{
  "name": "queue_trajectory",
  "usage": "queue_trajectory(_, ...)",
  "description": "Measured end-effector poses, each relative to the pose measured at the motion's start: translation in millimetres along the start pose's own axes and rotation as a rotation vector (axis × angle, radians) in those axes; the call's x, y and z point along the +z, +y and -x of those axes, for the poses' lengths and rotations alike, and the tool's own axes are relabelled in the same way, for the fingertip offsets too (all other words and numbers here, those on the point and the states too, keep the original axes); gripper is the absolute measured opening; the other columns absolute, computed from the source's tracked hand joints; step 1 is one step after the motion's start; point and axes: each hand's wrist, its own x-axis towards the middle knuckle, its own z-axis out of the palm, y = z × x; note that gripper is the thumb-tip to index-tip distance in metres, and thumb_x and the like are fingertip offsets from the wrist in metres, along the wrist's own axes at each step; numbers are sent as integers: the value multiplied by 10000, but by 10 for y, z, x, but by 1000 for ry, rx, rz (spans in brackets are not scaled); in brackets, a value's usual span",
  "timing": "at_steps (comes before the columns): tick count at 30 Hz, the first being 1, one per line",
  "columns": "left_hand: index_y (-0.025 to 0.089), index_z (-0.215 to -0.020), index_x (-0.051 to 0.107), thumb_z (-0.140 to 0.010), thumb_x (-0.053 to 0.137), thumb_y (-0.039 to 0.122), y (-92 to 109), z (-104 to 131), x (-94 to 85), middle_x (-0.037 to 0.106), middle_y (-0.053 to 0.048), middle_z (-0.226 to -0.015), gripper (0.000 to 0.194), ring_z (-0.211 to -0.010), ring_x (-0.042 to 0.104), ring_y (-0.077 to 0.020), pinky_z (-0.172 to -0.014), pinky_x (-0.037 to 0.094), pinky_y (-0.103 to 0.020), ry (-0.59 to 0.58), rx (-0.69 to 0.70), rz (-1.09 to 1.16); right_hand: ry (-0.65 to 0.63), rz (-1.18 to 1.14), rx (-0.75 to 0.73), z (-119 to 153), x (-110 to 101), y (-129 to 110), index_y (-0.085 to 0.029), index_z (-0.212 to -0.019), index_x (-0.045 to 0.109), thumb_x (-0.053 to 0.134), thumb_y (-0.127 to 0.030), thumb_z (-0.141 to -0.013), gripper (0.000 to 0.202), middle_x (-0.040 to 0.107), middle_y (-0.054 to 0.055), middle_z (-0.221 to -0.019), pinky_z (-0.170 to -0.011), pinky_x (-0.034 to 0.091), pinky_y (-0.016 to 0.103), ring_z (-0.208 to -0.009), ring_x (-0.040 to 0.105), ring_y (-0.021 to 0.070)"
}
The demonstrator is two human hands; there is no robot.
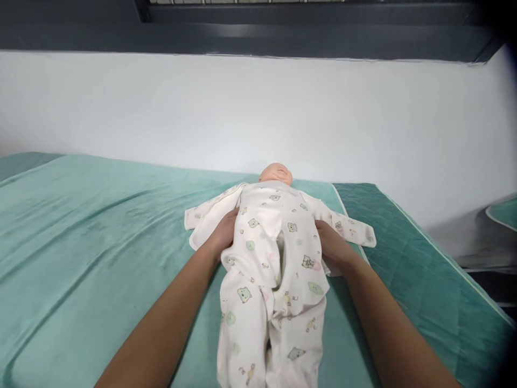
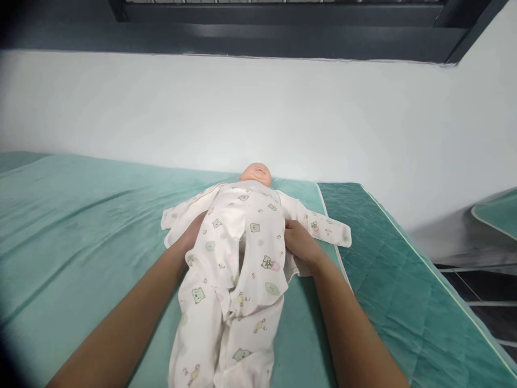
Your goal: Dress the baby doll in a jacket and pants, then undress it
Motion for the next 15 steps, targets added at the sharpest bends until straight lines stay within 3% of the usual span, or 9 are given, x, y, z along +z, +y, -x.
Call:
queue_trajectory(3,148,-828,760,-687,766,348,-7,-5,42,779,-100,-949,244,-1125,637,-332,-1032,472,-426,12,-15,16,37,35,-24,-40,0,-5,-211,-961,794,742,-375,-662,345,790,77,-869,-810,558,436,-893,703,327)
queue_trajectory(9,159,-795,764,-638,776,318,-48,3,74,782,-75,-867,223,-1026,687,-310,-905,547,-368,109,-76,86,175,185,-161,-52,-9,-20,-219,-981,783,754,-344,-648,357,784,70,-973,-915,517,468,-980,679,338)
queue_trajectory(15,138,-877,763,-633,774,289,-111,-46,30,772,-71,-820,287,-885,722,-284,-802,582,-360,11,-166,223,128,-193,-140,-57,80,70,-224,-1074,752,709,-376,-726,382,787,54,-928,-804,562,412,-923,707,297)
